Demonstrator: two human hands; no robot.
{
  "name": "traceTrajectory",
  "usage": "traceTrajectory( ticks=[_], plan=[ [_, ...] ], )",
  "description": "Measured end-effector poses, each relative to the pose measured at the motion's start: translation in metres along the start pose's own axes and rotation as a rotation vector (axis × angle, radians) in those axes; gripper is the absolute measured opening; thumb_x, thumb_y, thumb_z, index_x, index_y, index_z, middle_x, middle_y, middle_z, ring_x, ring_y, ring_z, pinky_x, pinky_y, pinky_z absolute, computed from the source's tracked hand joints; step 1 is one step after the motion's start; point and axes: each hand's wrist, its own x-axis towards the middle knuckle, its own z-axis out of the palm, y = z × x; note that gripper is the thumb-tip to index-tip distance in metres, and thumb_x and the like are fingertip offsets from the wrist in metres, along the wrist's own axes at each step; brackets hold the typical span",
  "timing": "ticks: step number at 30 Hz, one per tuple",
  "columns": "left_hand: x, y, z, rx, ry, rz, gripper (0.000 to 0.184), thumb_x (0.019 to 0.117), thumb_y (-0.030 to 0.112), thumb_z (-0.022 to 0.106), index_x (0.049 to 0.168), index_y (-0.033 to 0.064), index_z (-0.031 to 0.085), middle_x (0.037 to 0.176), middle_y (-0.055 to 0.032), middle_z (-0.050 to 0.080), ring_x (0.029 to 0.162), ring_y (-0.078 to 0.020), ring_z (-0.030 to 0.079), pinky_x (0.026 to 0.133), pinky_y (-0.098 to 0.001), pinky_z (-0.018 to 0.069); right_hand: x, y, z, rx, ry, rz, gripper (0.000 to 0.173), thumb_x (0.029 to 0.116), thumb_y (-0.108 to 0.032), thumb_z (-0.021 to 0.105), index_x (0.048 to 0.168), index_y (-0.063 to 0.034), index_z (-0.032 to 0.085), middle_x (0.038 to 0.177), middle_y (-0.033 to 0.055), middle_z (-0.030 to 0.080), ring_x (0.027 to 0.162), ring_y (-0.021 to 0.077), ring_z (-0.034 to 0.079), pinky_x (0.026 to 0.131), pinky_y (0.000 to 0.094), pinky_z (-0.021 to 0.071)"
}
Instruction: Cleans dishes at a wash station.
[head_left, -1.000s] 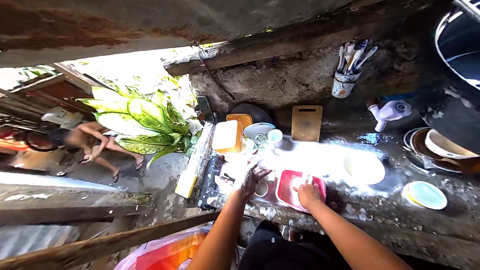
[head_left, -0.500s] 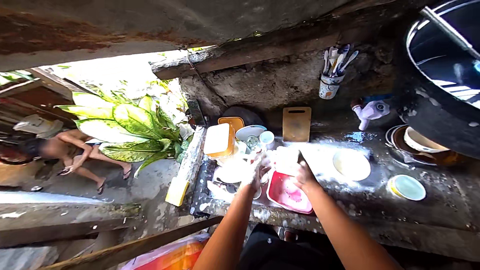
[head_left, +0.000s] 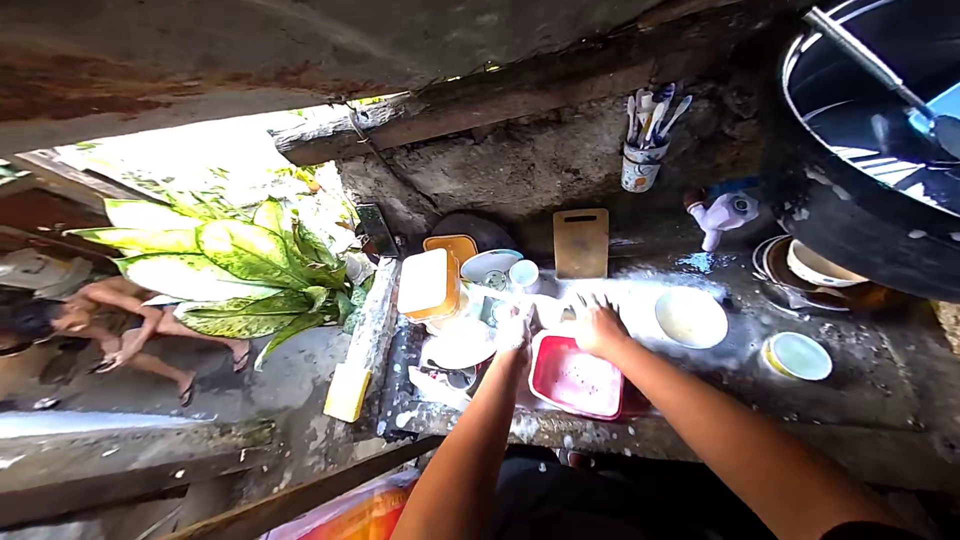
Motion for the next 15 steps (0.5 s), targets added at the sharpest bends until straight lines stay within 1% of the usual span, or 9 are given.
traceTrajectory(
  ticks=[1,3,4,6,7,9,12,14,15],
  plan=[
    [0.001,0.001,-0.002,-0.070,-0.017,-0.012,0.038,0.1047,0.020,0.060,0.135,-0.0012,0.053,0.110,-0.0174,0.065,0.090,-0.0209,0.065,0.079,-0.0384,0.0584,-0.008,0.003,0.017,-0.006,-0.076,-0.003,0.077,0.0910,-0.027,0.068,0.156,-0.0001,0.038,0.155,0.0302,0.041,0.146,0.0480,0.035,0.117,0.0686,0.0289],
    [0.001,0.003,-0.006,-0.171,-0.045,-0.005,0.031,0.1036,0.012,0.058,0.131,-0.0007,0.051,0.097,-0.0116,0.061,0.076,-0.0152,0.061,0.068,-0.0331,0.0550,-0.024,0.007,0.053,-0.030,-0.138,-0.084,0.076,0.0892,-0.028,0.071,0.151,0.0031,0.041,0.152,0.0313,0.043,0.146,0.0489,0.036,0.115,0.0681,0.0314],
    [0.000,0.006,-0.008,-0.193,-0.077,0.016,0.029,0.1034,0.008,0.055,0.131,-0.0004,0.049,0.096,-0.0100,0.060,0.076,-0.0137,0.060,0.068,-0.0319,0.0544,-0.029,0.011,0.071,-0.045,-0.150,-0.140,0.070,0.0903,-0.026,0.070,0.148,0.0043,0.045,0.154,0.0318,0.041,0.147,0.0494,0.034,0.116,0.0683,0.0298],
    [-0.003,0.013,-0.014,-0.229,-0.164,0.062,0.037,0.1040,0.005,0.050,0.140,-0.0001,0.043,0.108,-0.0114,0.061,0.087,-0.0141,0.061,0.077,-0.0327,0.0553,-0.034,0.017,0.097,-0.063,-0.158,-0.158,0.055,0.0958,-0.015,0.063,0.145,0.0052,0.050,0.157,0.0309,0.038,0.150,0.0496,0.029,0.121,0.0675,0.0232],
    [-0.005,0.018,-0.016,-0.253,-0.213,0.081,0.041,0.1035,0.004,0.048,0.144,0.0008,0.040,0.112,-0.0121,0.061,0.090,-0.0148,0.063,0.080,-0.0337,0.0564,-0.035,0.019,0.106,-0.066,-0.154,-0.087,0.048,0.1003,-0.014,0.056,0.145,0.0047,0.051,0.157,0.0288,0.040,0.149,0.0481,0.032,0.120,0.0654,0.0282],
    [-0.006,0.024,-0.018,-0.246,-0.253,0.094,0.041,0.1027,0.003,0.046,0.143,0.0022,0.041,0.109,-0.0112,0.063,0.088,-0.0146,0.064,0.080,-0.0337,0.0572,-0.033,0.022,0.120,-0.070,-0.206,0.097,0.038,0.1000,-0.012,0.054,0.131,0.0083,0.061,0.144,0.0295,0.054,0.139,0.0466,0.047,0.115,0.0633,0.0354],
    [-0.008,0.022,-0.026,-0.241,-0.331,0.064,0.045,0.1087,0.013,0.031,0.153,0.0145,0.039,0.101,-0.0059,0.063,0.080,-0.0130,0.061,0.074,-0.0327,0.0537,-0.024,0.021,0.120,0.009,-0.511,0.239,0.043,0.0948,-0.023,0.068,0.122,0.0101,0.065,0.134,0.0300,0.061,0.130,0.0441,0.057,0.108,0.0620,0.0454],
    [-0.010,0.021,-0.031,-0.374,-0.393,-0.013,0.048,0.1113,0.030,0.019,0.142,0.0138,0.051,0.084,-0.0033,0.063,0.067,-0.0125,0.059,0.062,-0.0287,0.0523,-0.012,0.038,0.133,0.228,-0.622,0.225,0.043,0.0910,-0.023,0.075,0.122,0.0050,0.067,0.127,0.0263,0.066,0.122,0.0386,0.062,0.105,0.0581,0.0478],
    [-0.010,0.023,-0.033,-0.479,-0.425,-0.100,0.057,0.1089,0.041,0.015,0.134,0.0123,0.057,0.078,-0.0034,0.062,0.062,-0.0131,0.058,0.057,-0.0276,0.0503,-0.008,0.047,0.138,0.433,-0.613,0.215,0.039,0.0891,-0.016,0.078,0.122,0.0024,0.068,0.120,0.0221,0.068,0.113,0.0325,0.065,0.100,0.0522,0.0511]
  ],
)
